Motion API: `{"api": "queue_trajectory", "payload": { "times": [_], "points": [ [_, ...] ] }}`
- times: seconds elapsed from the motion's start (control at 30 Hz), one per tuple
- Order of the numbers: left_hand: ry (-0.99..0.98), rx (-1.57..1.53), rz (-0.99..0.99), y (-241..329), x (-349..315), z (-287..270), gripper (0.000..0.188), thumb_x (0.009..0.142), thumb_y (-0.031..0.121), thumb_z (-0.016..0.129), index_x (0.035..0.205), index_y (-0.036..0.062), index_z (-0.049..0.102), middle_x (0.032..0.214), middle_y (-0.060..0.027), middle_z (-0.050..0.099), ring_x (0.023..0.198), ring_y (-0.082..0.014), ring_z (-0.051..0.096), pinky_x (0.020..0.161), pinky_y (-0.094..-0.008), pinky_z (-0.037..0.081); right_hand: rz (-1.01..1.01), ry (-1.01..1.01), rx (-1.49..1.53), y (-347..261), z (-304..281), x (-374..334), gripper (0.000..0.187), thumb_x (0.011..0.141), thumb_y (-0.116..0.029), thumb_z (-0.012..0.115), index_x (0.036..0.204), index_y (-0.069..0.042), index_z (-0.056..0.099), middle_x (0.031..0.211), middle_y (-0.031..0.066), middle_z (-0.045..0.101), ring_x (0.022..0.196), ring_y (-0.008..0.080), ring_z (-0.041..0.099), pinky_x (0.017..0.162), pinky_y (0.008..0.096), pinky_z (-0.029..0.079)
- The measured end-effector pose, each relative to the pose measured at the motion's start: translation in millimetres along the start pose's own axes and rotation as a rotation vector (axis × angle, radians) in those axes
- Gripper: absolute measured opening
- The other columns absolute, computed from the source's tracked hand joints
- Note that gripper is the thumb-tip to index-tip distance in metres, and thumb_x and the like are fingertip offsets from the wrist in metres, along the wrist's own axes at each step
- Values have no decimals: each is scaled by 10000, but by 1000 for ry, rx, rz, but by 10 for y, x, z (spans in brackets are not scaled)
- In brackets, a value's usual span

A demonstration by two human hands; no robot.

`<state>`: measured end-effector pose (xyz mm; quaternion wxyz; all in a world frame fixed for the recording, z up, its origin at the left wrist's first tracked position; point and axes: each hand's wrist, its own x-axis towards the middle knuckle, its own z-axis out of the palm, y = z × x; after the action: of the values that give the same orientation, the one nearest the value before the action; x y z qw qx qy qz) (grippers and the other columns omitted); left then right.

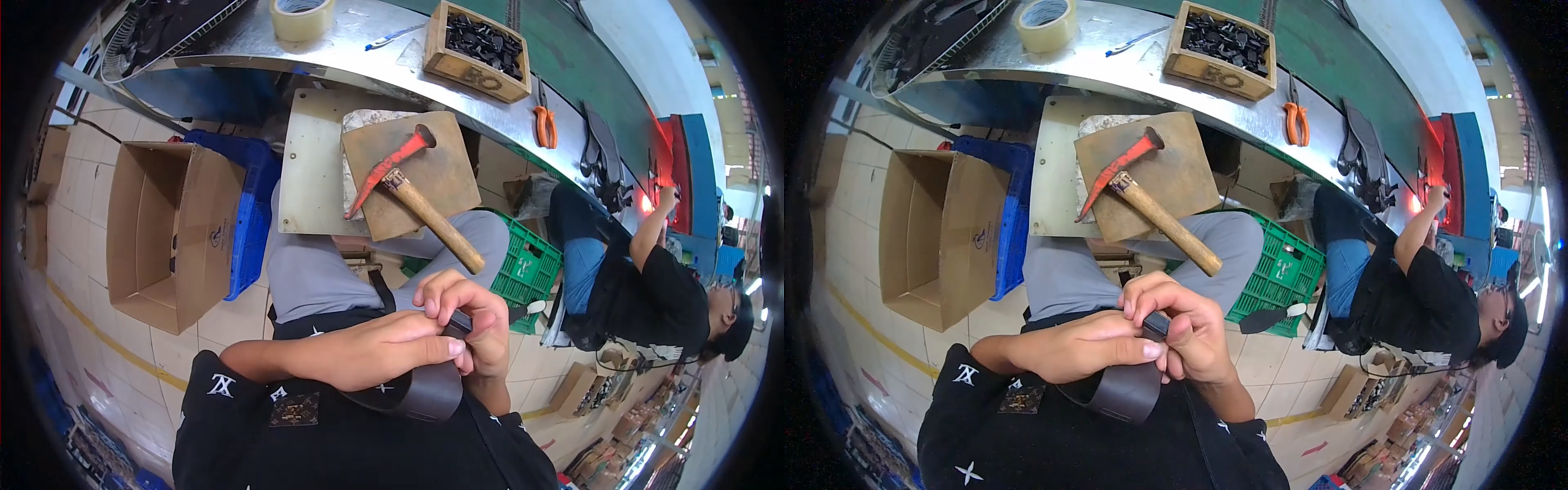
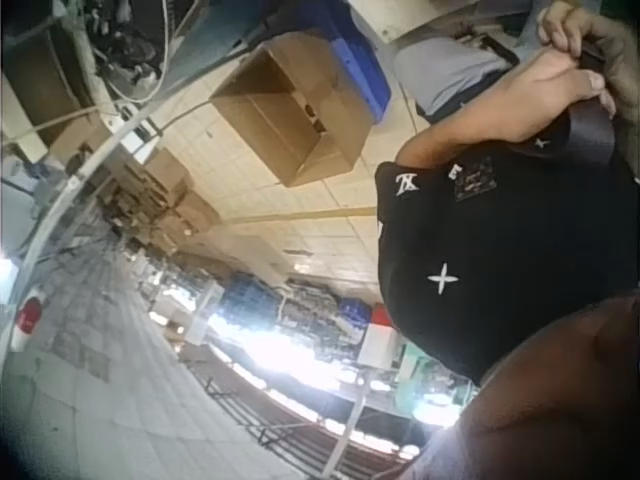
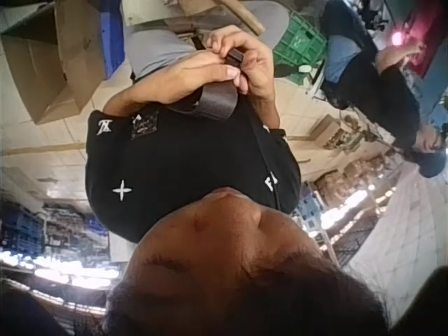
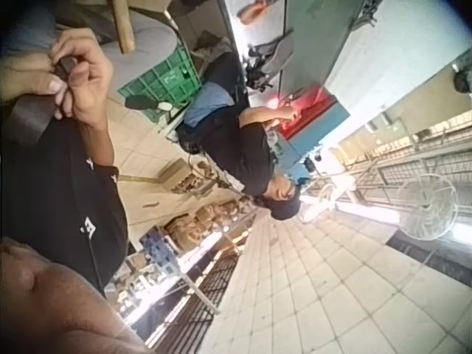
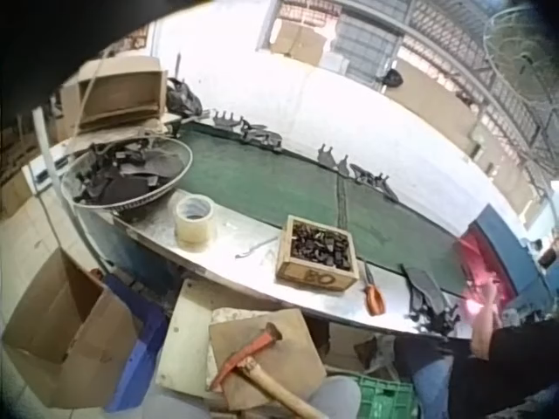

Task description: Hammering nails into shoe components to secure the structure during manufacturing.

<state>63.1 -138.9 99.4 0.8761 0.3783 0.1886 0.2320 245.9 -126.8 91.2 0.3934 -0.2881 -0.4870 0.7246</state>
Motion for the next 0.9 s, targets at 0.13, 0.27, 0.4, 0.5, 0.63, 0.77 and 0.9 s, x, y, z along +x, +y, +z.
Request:
{"api": "queue_trajectory", "payload": {
  "times": [0.13,0.27,0.4,0.5,0.63,0.77,0.9],
  "points": [
    [4,-26,-43,-55,13,5,399,1055,311,421,1056,-18,646,1088,-116,630,1094,-190,574,1009,-314,401,27,25,104,52,-14,-28,555,955,-509,564,935,40,642,1004,167,597,984,251,562,908,376,435],
    [48,24,-77,16,-13,34,403,1053,320,432,1025,-23,642,1043,-99,646,1057,-172,590,989,-314,417,26,14,170,75,-10,-37,545,950,-497,582,923,43,648,995,171,602,978,249,564,890,366,433],
    [25,-58,-96,-17,-21,18,396,1049,318,442,1025,-22,643,1039,-100,647,1058,-173,586,988,-313,412,30,-9,224,101,-14,-60,542,950,-499,580,927,37,651,997,171,602,983,244,564,885,354,436],
    [-40,-121,-88,-8,-47,17,402,1054,348,419,1051,16,646,1079,-81,625,1086,-160,554,992,-295,397,56,-3,196,91,15,-78,535,943,-502,591,942,30,649,1005,164,597,994,238,559,881,346,443],
    [-27,-93,-99,37,-82,72,405,1052,356,417,1059,14,633,1080,-72,615,1074,-154,549,980,-287,397,59,53,146,31,116,-72,529,913,-545,617,885,-16,623,944,114,585,932,230,542,837,345,437],
    [-25,-23,-73,61,-81,100,419,1054,363,403,1046,5,620,1085,-77,603,1075,-154,541,975,-281,391,116,99,117,-3,138,-82,556,869,-612,637,818,-60,609,869,72,582,859,225,530,795,353,423],
    [-74,8,-82,47,-68,97,427,1055,363,396,1042,-5,611,1078,-90,598,1079,-156,538,977,-282,389,95,98,123,-3,144,-104,550,861,-611,650,821,-63,616,868,67,583,855,218,532,797,355,422]
  ]
}}
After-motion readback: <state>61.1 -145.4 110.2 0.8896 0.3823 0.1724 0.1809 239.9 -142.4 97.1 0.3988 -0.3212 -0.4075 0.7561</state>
